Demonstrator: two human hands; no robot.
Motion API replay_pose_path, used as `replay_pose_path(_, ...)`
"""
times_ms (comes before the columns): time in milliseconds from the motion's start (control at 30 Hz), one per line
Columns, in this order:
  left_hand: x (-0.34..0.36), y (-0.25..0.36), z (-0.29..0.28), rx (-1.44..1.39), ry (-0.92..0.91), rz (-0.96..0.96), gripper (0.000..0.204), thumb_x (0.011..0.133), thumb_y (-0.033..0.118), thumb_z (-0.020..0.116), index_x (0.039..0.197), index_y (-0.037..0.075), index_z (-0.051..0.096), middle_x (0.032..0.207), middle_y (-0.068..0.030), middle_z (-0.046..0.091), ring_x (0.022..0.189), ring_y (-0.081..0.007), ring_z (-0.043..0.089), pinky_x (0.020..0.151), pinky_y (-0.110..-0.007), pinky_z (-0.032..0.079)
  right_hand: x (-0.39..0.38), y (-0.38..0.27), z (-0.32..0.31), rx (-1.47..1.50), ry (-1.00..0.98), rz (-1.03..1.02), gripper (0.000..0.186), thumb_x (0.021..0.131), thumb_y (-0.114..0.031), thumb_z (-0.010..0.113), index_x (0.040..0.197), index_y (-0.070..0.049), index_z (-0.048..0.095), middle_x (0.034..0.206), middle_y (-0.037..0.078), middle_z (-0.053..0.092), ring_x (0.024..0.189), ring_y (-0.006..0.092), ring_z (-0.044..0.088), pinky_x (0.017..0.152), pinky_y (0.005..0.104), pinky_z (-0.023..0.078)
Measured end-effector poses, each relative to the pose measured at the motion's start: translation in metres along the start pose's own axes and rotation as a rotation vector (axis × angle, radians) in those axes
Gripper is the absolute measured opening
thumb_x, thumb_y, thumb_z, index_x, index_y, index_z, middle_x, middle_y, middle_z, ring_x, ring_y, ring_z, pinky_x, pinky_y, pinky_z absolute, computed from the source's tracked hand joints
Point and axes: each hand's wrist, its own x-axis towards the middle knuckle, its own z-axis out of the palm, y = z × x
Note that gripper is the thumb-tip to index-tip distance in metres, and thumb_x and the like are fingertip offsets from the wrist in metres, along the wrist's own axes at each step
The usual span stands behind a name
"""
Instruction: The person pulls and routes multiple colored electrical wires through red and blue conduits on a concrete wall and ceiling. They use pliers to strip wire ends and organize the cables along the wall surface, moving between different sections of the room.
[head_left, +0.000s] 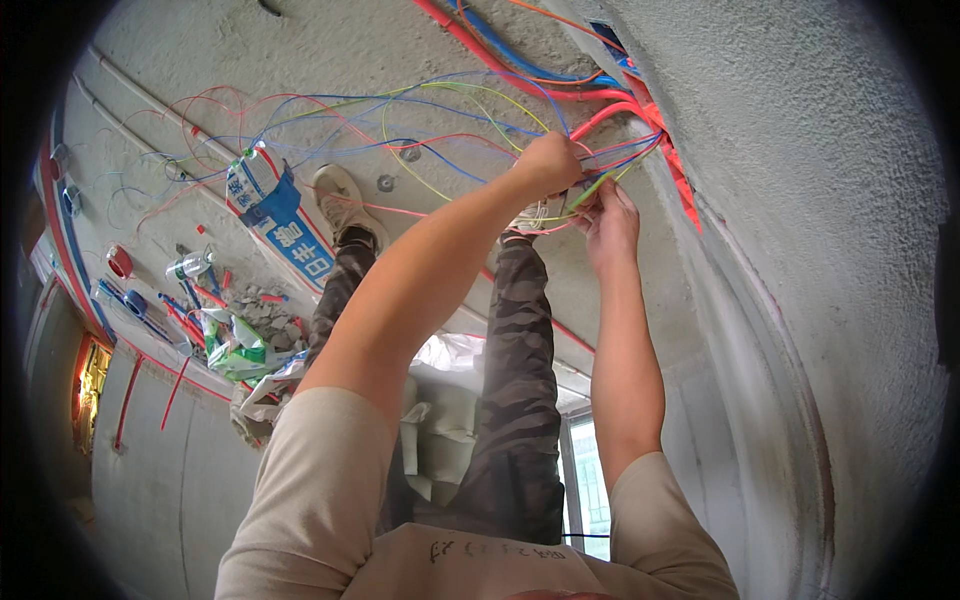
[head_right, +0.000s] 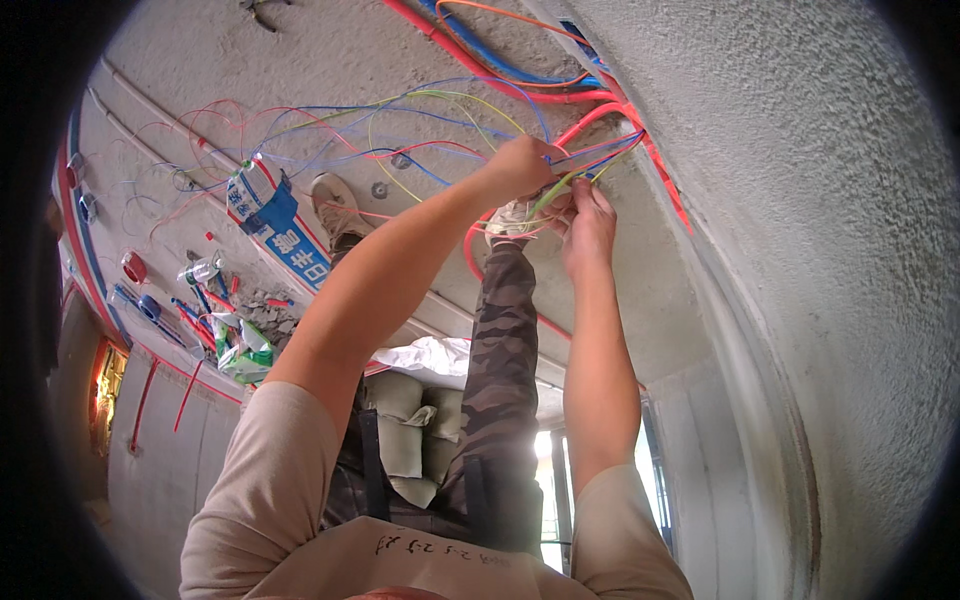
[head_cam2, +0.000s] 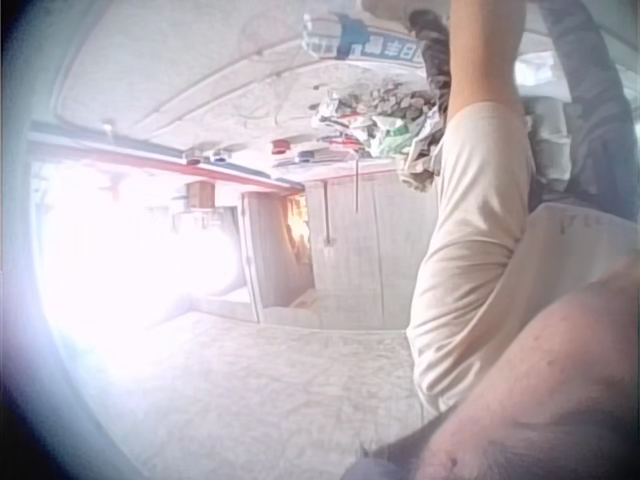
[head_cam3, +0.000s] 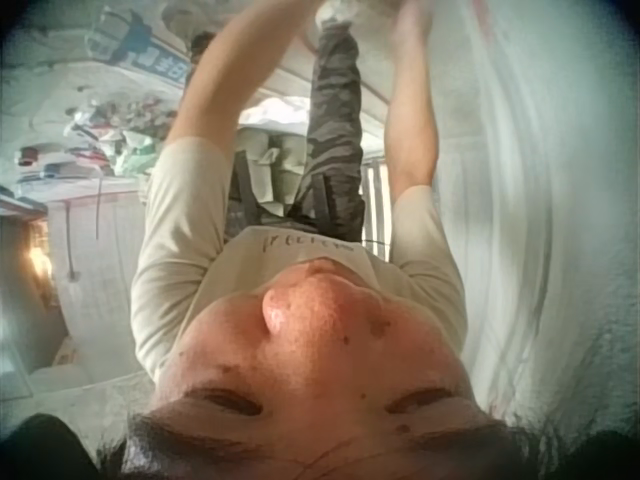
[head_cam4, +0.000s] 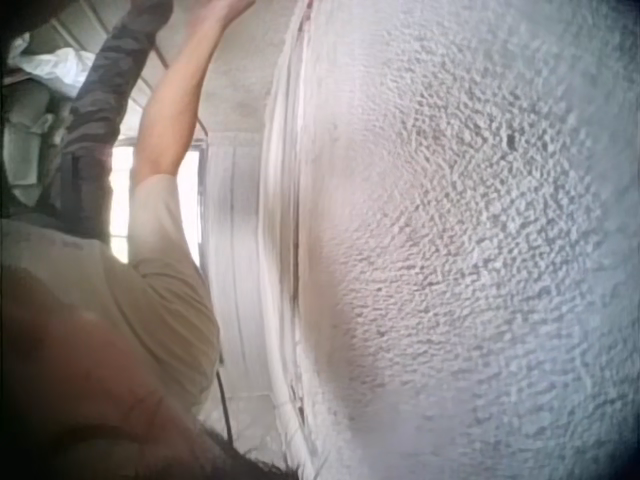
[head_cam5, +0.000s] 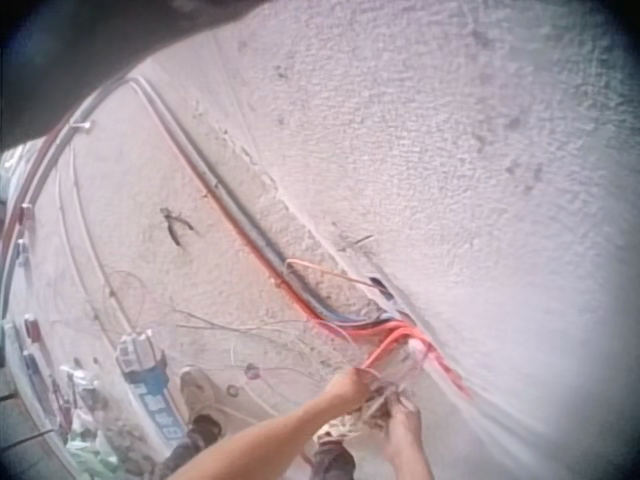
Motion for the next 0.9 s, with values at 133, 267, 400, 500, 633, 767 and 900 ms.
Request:
replay_pose_path(133, -0.017, 0.016, 0.003, -0.274, 0.218, -0.027, 0.024, 0.079, 0.001, 0.063, 0.097, 0.000, 0.078, 0.076, -0.0171, 0.073, 0.056, -0.0251, 0.071, 0.053, -0.039, 0.056, 0.016, 0.002, -0.003, 0.077, 0.073, -0.064, 0.021, 0.102, -0.023, 0.059, 0.094, -0.006, 0.069, 0.065, -0.001, 0.052, 0.057, 0.0128, 0.050, 0.058, 0.0314, 0.047)
replay_pose_path(267, -0.008, -0.001, -0.020, -0.367, 0.080, -0.050, 0.028, 0.078, 0.005, 0.076, 0.106, 0.001, 0.076, 0.082, -0.0114, 0.073, 0.071, -0.0174, 0.070, 0.060, -0.034, 0.055, 0.006, -0.003, -0.015, 0.005, -0.124, 0.109, 0.015, 0.095, -0.019, 0.067, 0.087, -0.007, 0.071, 0.062, -0.002, 0.049, 0.053, 0.0123, 0.046, 0.058, 0.0320, 0.047)
replay_pose_path(400, -0.004, -0.019, -0.034, -0.314, -0.043, 0.097, 0.013, 0.081, 0.009, 0.074, 0.090, -0.001, 0.075, 0.075, -0.0095, 0.071, 0.067, -0.0151, 0.066, 0.060, -0.030, 0.052, -0.001, 0.009, -0.020, -0.128, -0.189, 0.245, 0.014, 0.093, -0.017, 0.067, 0.093, -0.004, 0.073, 0.066, 0.001, 0.059, 0.058, 0.0156, 0.057, 0.063, 0.0338, 0.052)
replay_pose_path(500, -0.021, -0.009, -0.049, -0.169, -0.155, 0.098, 0.017, 0.085, 0.016, 0.074, 0.087, -0.001, 0.074, 0.071, -0.0077, 0.068, 0.064, -0.0130, 0.063, 0.058, -0.029, 0.048, -0.008, 0.017, -0.011, -0.149, -0.259, 0.250, 0.027, 0.094, -0.016, 0.065, 0.116, -0.001, 0.067, 0.088, 0.006, 0.068, 0.080, 0.0175, 0.067, 0.070, 0.0354, 0.055)
replay_pose_path(633, -0.058, -0.004, -0.067, -0.297, -0.241, 0.090, 0.027, 0.089, 0.026, 0.074, 0.089, 0.000, 0.073, 0.067, -0.0044, 0.063, 0.060, -0.0110, 0.057, 0.054, -0.027, 0.041, -0.018, 0.006, 0.022, 0.253, -0.133, -0.016, 0.038, 0.101, -0.028, 0.060, 0.132, -0.006, 0.055, 0.110, 0.004, 0.068, 0.103, 0.0158, 0.066, 0.082, 0.0365, 0.054)
replay_pose_path(767, -0.087, 0.007, -0.087, -0.227, -0.317, 0.058, 0.025, 0.087, 0.025, 0.075, 0.099, 0.003, 0.074, 0.065, -0.0031, 0.060, 0.059, -0.0110, 0.055, 0.056, -0.029, 0.043, 0.019, -0.011, 0.024, 0.245, -0.140, -0.149, 0.039, 0.104, -0.033, 0.057, 0.135, -0.008, 0.056, 0.114, 0.000, 0.067, 0.097, 0.0119, 0.061, 0.082, 0.0324, 0.048)
replay_pose_path(900, -0.090, 0.005, -0.113, 0.032, 0.003, 0.295, 0.032, 0.084, 0.020, 0.076, 0.112, 0.005, 0.072, 0.077, -0.0067, 0.067, 0.073, -0.0170, 0.064, 0.065, -0.031, 0.049, 0.018, -0.014, 0.036, 0.437, -0.140, -0.183, 0.026, 0.105, -0.029, 0.057, 0.116, -0.007, 0.065, 0.102, -0.002, 0.065, 0.084, 0.0096, 0.056, 0.067, 0.0285, 0.043)
